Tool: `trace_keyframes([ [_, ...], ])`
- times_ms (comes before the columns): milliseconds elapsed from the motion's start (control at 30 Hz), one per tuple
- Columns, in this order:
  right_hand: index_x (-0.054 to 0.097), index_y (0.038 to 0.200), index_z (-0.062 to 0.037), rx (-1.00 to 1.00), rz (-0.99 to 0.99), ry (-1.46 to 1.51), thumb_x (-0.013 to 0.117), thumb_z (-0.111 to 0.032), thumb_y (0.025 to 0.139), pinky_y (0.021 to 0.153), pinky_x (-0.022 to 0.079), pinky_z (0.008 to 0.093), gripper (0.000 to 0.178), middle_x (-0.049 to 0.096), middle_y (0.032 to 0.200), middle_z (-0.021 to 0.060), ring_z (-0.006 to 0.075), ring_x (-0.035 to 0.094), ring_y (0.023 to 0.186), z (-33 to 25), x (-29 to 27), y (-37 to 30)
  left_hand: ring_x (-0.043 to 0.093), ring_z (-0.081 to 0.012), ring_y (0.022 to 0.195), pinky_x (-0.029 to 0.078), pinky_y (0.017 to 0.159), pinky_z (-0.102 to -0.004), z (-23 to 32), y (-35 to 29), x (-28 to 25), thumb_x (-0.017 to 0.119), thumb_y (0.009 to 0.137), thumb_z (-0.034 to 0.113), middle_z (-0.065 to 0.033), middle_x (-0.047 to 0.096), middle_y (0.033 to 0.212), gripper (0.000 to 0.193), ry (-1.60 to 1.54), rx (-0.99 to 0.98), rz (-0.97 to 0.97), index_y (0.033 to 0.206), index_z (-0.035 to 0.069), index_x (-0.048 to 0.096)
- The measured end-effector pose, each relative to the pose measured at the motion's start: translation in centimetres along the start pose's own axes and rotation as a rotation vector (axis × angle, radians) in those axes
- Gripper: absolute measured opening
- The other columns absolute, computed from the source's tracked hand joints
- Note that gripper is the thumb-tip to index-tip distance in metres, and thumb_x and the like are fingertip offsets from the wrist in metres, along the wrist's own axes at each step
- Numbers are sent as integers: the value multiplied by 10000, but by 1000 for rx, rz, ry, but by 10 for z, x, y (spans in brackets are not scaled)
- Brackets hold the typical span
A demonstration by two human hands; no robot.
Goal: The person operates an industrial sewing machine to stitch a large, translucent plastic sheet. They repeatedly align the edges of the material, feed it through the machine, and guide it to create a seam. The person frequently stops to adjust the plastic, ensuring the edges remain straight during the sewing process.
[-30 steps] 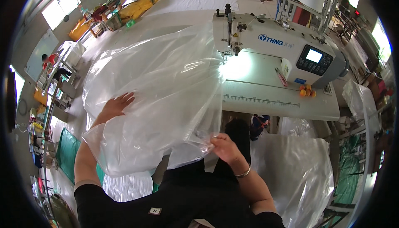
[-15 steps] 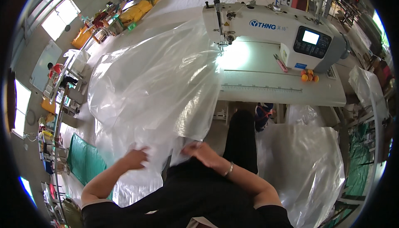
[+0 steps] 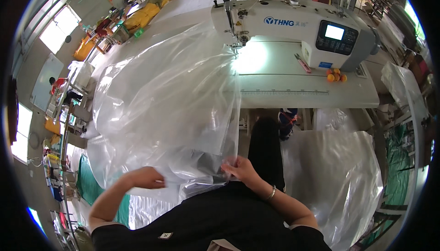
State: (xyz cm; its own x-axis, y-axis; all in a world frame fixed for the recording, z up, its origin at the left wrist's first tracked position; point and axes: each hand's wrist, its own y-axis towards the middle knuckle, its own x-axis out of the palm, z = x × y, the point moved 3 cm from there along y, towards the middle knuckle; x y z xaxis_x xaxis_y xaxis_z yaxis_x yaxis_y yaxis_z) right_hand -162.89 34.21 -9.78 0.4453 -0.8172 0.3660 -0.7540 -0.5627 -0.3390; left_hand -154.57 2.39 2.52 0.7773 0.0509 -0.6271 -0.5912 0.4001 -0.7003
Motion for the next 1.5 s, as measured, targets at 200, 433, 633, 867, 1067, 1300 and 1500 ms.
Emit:
trace_keyframes([
  [200, 537, 838, -28, -175, 43, 165, 607, -154, 941, 546, 481, 221, 177, 603, 692, 24, 83, 592, 588, -24, 22, -3, 625, -260, 896, 537, 677, -360, 134, 93, -75, 691, 763, 138, -61, 623, 1011, 307, 245, 237, 1159, 1043, 50, 600],
  [433, 566, 844, 3, -342, 123, -320, 632, -114, 916, 524, 496, 251, 153, 618, 663, 38, 86, 614, 602, -45, 29, -19, 614, -178, 738, 491, 608, -302, 119, 146, -46, 662, 827, 74, -68, 635, 828, 235, -495, 250, 1102, 1041, -6, 607],
  [633, 596, 855, -38, -660, 133, -807, 660, -143, 840, 516, 499, 401, 124, 616, 651, 171, 349, 627, 593, -55, 42, -17, 539, -64, 693, 455, 604, -230, 114, 150, -29, 642, 878, 65, -19, 618, 820, 180, -1245, 150, 936, 1031, -28, 617],
  [867, 631, 894, -33, -612, -110, -811, 644, -166, 857, 527, 496, 379, 138, 627, 631, 119, 256, 648, 574, -51, 30, -1, 565, -109, 705, 468, 618, -273, 106, 146, -26, 645, 875, 94, -45, 622, 807, 187, -1041, 23, 755, 1023, -17, 623],
  [1067, 619, 1065, -16, -490, 59, 181, 550, -270, 938, 730, 520, 350, 293, 677, 913, 66, 227, 652, 844, -62, -11, 83, 602, -310, 741, 474, 587, -382, 144, 98, -55, 610, 845, 76, -123, 607, 779, 83, -109, 183, 1216, 889, 5, 612],
  [1300, 558, 1163, 20, -843, 176, -976, 577, -271, 928, 745, 517, 384, 375, 667, 962, 138, 251, 646, 869, -10, 4, 105, 606, -344, 610, 482, 536, -416, 154, 122, -54, 589, 867, 87, -145, 606, 743, 94, -188, 392, 1036, 940, 28, 589],
  [1500, 631, 946, 47, -527, 573, -1076, 627, -192, 844, 521, 495, 367, 260, 636, 642, 152, 315, 644, 576, -180, -22, 94, 604, -328, 589, 470, 495, -412, 137, 134, -40, 594, 861, 81, -135, 596, 710, 63, -167, 448, 980, 900, 37, 569],
])
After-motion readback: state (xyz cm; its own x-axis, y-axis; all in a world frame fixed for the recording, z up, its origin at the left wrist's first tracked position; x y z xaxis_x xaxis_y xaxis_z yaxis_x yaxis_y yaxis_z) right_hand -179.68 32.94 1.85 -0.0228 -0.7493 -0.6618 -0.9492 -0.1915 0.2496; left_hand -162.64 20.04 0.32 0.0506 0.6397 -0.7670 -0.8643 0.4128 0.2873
